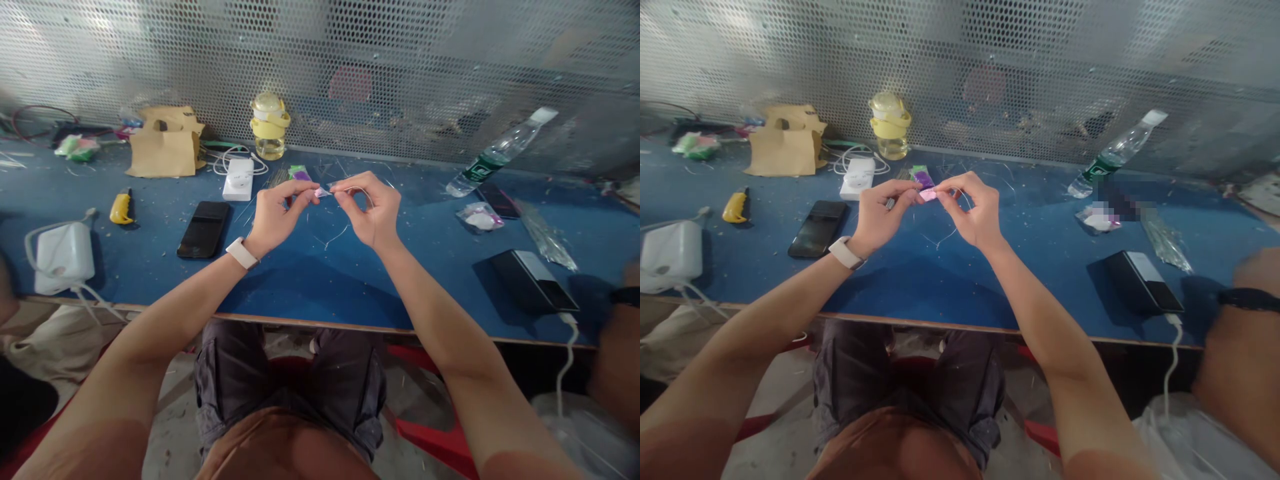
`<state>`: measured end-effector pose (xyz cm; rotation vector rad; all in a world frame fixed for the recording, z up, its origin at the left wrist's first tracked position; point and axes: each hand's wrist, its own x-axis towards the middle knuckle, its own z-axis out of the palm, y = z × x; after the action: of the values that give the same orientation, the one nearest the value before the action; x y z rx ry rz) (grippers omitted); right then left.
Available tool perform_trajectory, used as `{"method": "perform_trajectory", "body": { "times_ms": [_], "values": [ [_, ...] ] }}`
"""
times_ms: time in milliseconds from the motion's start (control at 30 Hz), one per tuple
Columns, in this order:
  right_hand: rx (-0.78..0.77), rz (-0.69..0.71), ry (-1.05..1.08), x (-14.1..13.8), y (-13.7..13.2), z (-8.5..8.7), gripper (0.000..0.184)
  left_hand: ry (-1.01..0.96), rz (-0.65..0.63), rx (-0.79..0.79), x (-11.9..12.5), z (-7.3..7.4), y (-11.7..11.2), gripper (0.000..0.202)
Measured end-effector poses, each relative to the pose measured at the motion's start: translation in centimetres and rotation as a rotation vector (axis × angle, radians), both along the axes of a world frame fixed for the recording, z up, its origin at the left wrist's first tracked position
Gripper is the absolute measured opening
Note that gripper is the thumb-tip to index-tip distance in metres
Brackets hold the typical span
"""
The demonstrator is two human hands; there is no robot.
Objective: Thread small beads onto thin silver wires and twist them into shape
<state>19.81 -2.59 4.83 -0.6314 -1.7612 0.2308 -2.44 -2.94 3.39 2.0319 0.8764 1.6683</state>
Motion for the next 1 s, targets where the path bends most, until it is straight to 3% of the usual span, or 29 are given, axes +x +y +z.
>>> {"method": "perform_trajectory", "body": {
  "times_ms": [333,533,767,1000],
  "values": [
    [0.043,0.057,-0.066,0.0,-0.2,0.5,0.015,-0.121,-0.19,-0.17,-0.1,0.2,0.4,0.042],
    [0.025,0.065,-0.019,-0.2,-0.5,0.8,0.015,-0.15,-0.29,-0.208,-0.1,0.4,0.6,0.042],
    [-0.188,0.163,0.059,-0.1,0.2,0.0,0.026,-0.064,-0.226,-0.146,-0.1,0.0,0.8,0.037],
    [-0.194,0.22,-0.032,-0.3,0.4,-0.4,0.03,0.162,-0.057,0.128,-0.1,0.1,0.2,0.018]
  ]
}}
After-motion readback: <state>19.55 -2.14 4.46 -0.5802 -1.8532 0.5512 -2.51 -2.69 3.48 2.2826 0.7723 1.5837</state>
